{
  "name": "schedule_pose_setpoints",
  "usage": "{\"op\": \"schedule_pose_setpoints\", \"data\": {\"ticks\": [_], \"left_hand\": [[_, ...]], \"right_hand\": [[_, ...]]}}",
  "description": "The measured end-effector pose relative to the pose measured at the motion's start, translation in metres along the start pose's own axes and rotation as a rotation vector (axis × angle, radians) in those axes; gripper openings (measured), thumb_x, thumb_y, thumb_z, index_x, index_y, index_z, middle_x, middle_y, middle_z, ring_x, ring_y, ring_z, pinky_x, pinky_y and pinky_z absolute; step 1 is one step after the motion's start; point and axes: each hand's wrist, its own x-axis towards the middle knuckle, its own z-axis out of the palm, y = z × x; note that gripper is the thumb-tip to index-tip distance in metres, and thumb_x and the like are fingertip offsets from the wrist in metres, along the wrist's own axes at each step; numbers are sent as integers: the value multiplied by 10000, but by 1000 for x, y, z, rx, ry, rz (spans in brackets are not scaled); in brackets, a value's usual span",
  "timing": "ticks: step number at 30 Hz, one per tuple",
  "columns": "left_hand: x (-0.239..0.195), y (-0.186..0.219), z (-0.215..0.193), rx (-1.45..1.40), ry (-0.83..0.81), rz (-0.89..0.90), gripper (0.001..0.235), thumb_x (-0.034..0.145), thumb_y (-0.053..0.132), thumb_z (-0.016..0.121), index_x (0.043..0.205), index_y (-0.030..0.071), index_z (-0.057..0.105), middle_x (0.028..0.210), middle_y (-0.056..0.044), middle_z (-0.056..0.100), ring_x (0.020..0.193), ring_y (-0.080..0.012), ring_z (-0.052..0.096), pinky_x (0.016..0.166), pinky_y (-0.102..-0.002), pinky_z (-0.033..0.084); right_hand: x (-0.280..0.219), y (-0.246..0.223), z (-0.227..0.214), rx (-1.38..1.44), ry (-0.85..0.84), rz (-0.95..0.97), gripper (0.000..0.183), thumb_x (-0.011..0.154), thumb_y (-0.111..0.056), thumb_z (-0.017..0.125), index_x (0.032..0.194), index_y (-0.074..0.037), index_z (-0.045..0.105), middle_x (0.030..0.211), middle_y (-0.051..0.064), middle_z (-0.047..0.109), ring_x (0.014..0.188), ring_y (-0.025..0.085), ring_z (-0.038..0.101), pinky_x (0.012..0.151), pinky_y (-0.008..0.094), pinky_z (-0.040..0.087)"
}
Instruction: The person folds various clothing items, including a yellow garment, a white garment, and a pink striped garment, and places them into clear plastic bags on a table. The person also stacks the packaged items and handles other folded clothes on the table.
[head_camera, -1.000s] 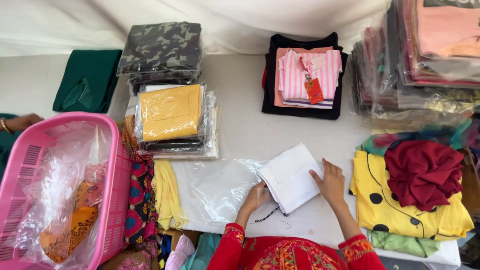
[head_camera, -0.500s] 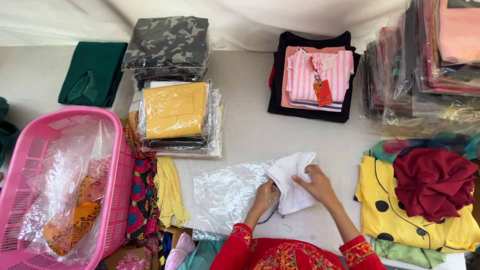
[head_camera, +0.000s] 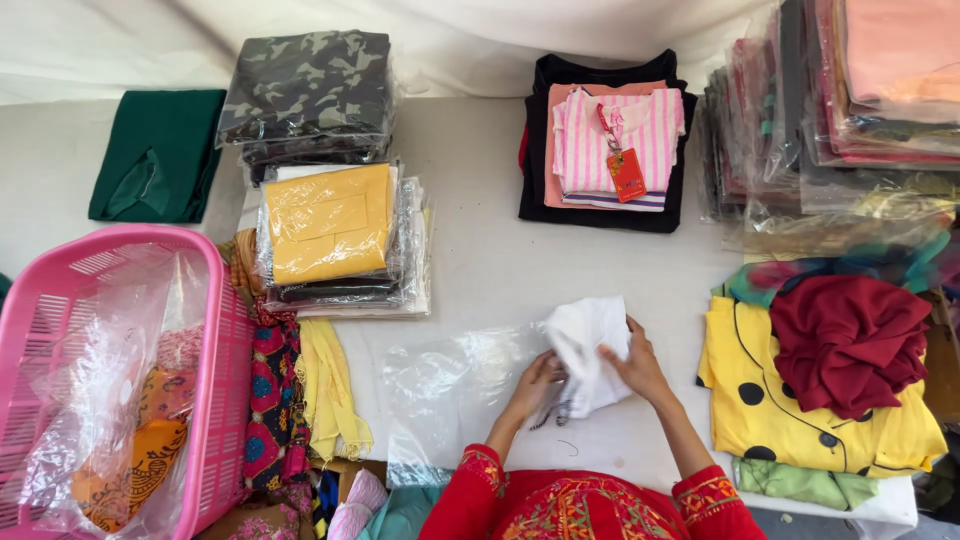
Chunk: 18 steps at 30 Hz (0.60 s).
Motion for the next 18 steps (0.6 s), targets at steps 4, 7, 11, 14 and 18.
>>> {"op": "schedule_pose_setpoints", "data": {"ticks": [4, 7, 11, 14, 18], "left_hand": [[8, -43, -9, -120, 113, 28, 534, 1123, 323, 481, 1524, -30, 496, 1429, -142, 664, 1294, -223, 618, 1087, -300, 442], [-10, 5, -6, -40, 123, 107, 532, 1011, 170, 564, 1494, -35, 473, 1410, -199, 650, 1259, -228, 612, 1068, -308, 453], [-19, 51, 4, 46, 69, 130, 570, 863, 176, 724, 1360, 10, 501, 1275, -187, 675, 1127, -244, 683, 955, -337, 542], [-22, 57, 10, 197, 32, 168, 508, 810, 220, 810, 1222, -24, 638, 1167, -192, 737, 1060, -282, 728, 888, -379, 579], [-23, 52, 7, 355, 39, 118, 458, 869, 219, 732, 1249, -16, 631, 1089, -211, 748, 990, -316, 738, 856, -406, 569]], "right_hand": [[17, 34, 0, 304, -19, 151, 993, 900, -657, 666, 1525, 44, 341, 1488, 321, 485, 1416, 363, 474, 1133, 422, 401], [9, -9, -7, 2, -135, 325, 929, 803, -600, 703, 1493, -15, 491, 1432, 290, 544, 1250, 384, 643, 1047, 444, 539], [-2, -35, 5, -34, -221, 95, 1006, 820, -656, 719, 1513, 7, 417, 1417, 287, 568, 1286, 374, 614, 1083, 432, 495], [-25, -71, 7, -159, -221, -86, 1068, 721, -658, 792, 1487, -3, 439, 1436, 261, 532, 1316, 390, 579, 1095, 435, 491], [-33, -96, -8, -110, -225, 11, 1251, 594, -644, 838, 1542, -41, 288, 1582, 223, 327, 1377, 402, 507, 1124, 431, 465]]}}
